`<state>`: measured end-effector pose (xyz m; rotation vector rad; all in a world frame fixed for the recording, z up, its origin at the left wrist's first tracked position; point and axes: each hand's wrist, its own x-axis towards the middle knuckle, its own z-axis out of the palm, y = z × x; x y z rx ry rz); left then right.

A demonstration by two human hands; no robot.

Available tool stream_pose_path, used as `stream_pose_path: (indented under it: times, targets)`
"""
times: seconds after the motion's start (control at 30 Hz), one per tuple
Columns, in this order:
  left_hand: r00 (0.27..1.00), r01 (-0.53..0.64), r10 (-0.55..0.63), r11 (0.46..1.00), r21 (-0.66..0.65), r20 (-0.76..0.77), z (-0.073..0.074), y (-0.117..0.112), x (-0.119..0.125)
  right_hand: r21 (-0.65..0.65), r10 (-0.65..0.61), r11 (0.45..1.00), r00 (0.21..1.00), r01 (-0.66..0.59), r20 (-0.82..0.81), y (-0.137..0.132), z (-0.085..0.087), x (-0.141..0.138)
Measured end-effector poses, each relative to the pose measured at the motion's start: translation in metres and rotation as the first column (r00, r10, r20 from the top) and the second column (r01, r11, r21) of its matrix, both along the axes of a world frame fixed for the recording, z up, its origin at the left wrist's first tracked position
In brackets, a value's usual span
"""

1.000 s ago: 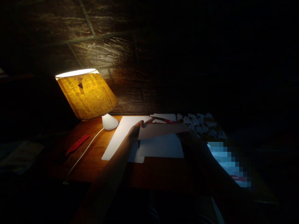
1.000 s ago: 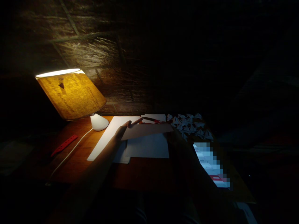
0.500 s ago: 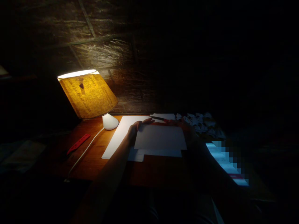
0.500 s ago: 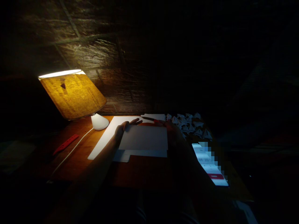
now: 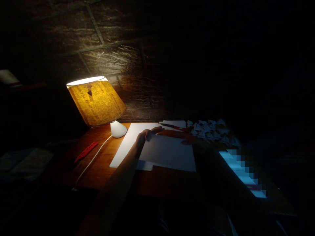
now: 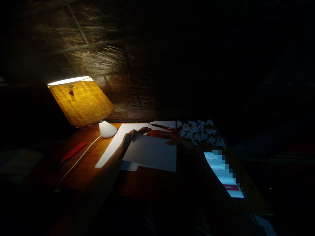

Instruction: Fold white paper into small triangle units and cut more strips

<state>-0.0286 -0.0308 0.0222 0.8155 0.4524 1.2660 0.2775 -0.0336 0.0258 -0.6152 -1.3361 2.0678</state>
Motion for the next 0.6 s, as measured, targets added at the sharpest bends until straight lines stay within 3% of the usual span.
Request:
stream_pose_path:
  times: [0.2, 0.33, 0.4, 0.53, 0.6]
  targets:
    - [0.993, -0.006, 0.011, 0.999, 0.046, -0.117, 0.005, 0.002, 0.0, -0.041, -0.065, 0.997, 0.99, 0.071, 0.124, 0.002, 0.0, -0.001]
    - [0.995, 0.007, 0.002, 0.995, 0.095, -0.103, 0.0, 0.012, -0.002, -0.034, -0.056, 0.998, 0.989, 0.061, 0.136, 0.006, -0.003, -0.001]
    - [0.995, -0.024, 0.029, 0.998, 0.056, -0.099, -0.003, 0.018, -0.004, -0.038, -0.068, 0.997, 0.99, 0.073, 0.124, 0.006, -0.005, -0.001]
    - [0.981, -0.188, 0.185, 0.98, -0.06, -0.055, -0.004, 0.021, -0.009, -0.065, -0.234, 0.969, 0.969, 0.239, 0.076, 0.005, -0.009, -0.006]
    - [0.98, -0.199, 0.194, 0.973, -0.114, -0.055, -0.001, 0.019, -0.009, -0.107, -0.348, 0.93, 0.936, 0.351, 0.045, 0.006, -0.012, -0.012]
